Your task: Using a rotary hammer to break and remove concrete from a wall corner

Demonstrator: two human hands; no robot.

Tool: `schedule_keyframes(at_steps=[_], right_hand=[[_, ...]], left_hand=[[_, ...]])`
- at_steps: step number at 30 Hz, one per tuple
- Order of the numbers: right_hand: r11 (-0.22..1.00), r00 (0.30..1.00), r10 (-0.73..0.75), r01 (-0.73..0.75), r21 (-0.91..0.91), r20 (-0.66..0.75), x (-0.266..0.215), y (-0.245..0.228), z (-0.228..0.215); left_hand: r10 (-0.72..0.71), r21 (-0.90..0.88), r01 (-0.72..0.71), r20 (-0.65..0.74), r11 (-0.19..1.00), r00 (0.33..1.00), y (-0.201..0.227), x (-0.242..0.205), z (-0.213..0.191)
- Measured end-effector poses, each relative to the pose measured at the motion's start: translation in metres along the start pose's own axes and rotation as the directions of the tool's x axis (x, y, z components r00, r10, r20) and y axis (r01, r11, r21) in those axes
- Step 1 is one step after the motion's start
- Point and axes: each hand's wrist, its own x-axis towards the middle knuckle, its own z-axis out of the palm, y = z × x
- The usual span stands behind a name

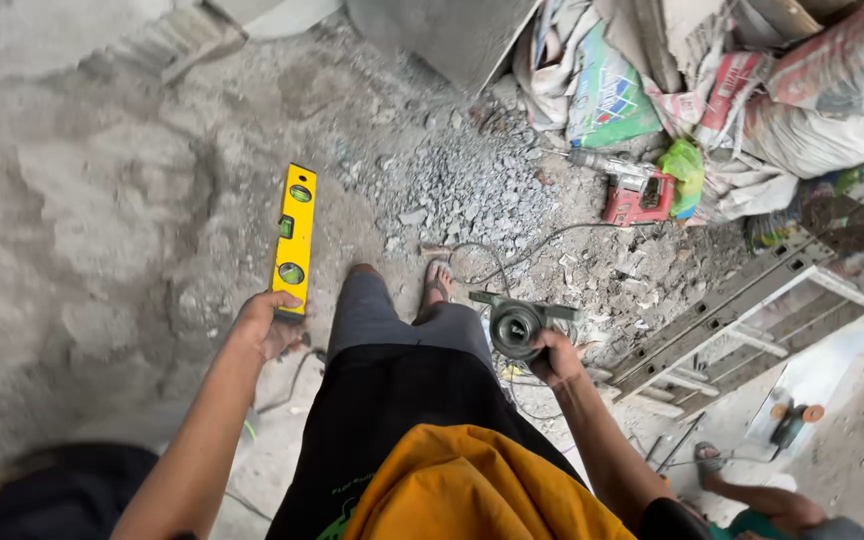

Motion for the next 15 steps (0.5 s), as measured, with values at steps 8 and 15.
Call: schedule_keyframes(at_steps=[8, 15], right_hand=[[0.938, 0.928, -0.307, 0.332, 0.095, -0.21, 0.067, -0.037, 0.152], [0.761, 0.908, -0.333, 0.419, 0.495, -0.255, 0.11, -0.002, 0.19]], left_hand=[[-0.112, 0.621, 0.065, 0.037, 0.781, 0.993, 0.186, 0.063, 0.05], [-0.296, 0.977, 0.009, 0.056, 0.214, 0.954, 0.358, 0.105, 0.132]])
